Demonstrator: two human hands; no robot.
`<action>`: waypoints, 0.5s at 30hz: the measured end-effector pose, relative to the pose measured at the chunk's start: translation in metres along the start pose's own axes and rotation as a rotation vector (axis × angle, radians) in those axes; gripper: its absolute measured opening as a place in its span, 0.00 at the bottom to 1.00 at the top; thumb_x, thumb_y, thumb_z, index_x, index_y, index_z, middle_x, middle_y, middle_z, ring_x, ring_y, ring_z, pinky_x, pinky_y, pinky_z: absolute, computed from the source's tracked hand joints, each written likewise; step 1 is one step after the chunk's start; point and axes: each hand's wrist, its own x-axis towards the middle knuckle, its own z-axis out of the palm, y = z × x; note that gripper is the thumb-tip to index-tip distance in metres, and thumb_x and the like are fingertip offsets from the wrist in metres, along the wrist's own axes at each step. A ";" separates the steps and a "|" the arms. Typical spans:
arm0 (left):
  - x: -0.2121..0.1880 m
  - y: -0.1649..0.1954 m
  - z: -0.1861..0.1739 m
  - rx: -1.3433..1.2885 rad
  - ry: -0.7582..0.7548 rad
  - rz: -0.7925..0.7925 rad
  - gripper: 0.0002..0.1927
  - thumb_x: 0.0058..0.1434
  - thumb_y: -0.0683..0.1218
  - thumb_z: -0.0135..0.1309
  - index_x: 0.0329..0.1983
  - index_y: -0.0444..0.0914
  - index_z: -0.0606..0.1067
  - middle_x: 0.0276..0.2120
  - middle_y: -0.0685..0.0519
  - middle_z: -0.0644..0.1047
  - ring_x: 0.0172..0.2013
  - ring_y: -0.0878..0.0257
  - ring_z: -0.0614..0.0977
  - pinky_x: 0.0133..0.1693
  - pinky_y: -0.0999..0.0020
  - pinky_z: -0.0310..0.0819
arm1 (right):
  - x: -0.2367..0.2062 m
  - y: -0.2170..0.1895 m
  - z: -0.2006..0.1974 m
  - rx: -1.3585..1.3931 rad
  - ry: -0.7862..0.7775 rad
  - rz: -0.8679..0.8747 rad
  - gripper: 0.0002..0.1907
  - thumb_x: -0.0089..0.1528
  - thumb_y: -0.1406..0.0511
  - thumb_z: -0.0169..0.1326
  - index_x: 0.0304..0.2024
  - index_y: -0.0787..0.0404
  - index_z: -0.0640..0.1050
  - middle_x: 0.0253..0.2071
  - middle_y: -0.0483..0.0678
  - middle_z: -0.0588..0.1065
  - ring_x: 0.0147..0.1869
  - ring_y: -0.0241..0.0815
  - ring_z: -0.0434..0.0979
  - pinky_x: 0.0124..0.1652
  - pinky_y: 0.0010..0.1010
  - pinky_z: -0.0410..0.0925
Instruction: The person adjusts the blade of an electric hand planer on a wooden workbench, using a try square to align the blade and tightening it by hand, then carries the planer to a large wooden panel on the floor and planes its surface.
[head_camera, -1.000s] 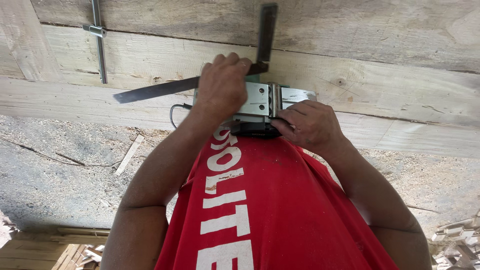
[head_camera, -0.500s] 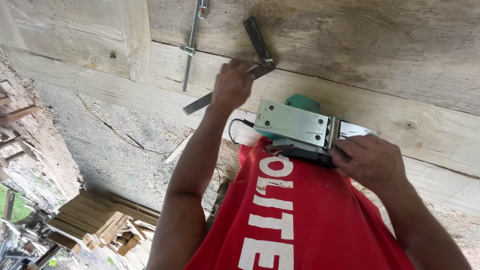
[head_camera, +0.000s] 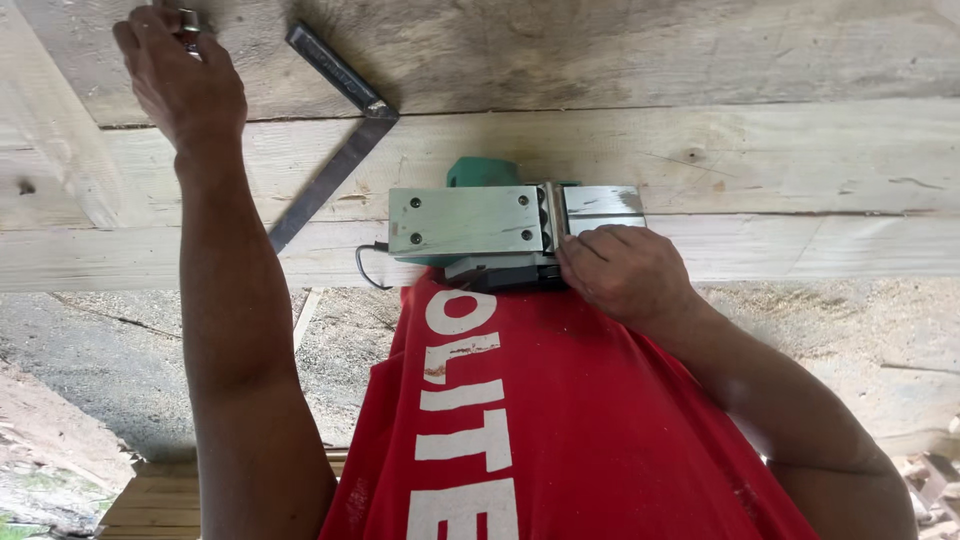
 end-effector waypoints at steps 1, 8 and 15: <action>-0.001 0.002 0.000 0.026 -0.016 -0.026 0.12 0.69 0.40 0.56 0.53 0.34 0.68 0.53 0.44 0.71 0.51 0.55 0.81 0.49 0.55 0.80 | -0.002 0.002 0.001 -0.023 -0.041 0.030 0.06 0.63 0.66 0.63 0.33 0.61 0.81 0.28 0.45 0.78 0.30 0.40 0.78 0.32 0.31 0.72; -0.031 0.036 -0.008 -0.426 -0.108 0.184 0.10 0.73 0.35 0.48 0.56 0.35 0.67 0.47 0.47 0.80 0.45 0.56 0.85 0.45 0.58 0.82 | -0.001 0.020 -0.002 0.300 -0.140 0.239 0.15 0.59 0.58 0.66 0.44 0.59 0.81 0.38 0.47 0.80 0.44 0.45 0.80 0.42 0.35 0.74; -0.071 0.108 0.005 -0.455 -0.354 0.330 0.13 0.71 0.39 0.57 0.54 0.37 0.67 0.43 0.47 0.82 0.42 0.55 0.87 0.45 0.60 0.84 | 0.025 0.066 0.020 0.591 -0.422 0.309 0.57 0.47 0.49 0.70 0.72 0.59 0.60 0.70 0.61 0.63 0.74 0.64 0.56 0.70 0.52 0.52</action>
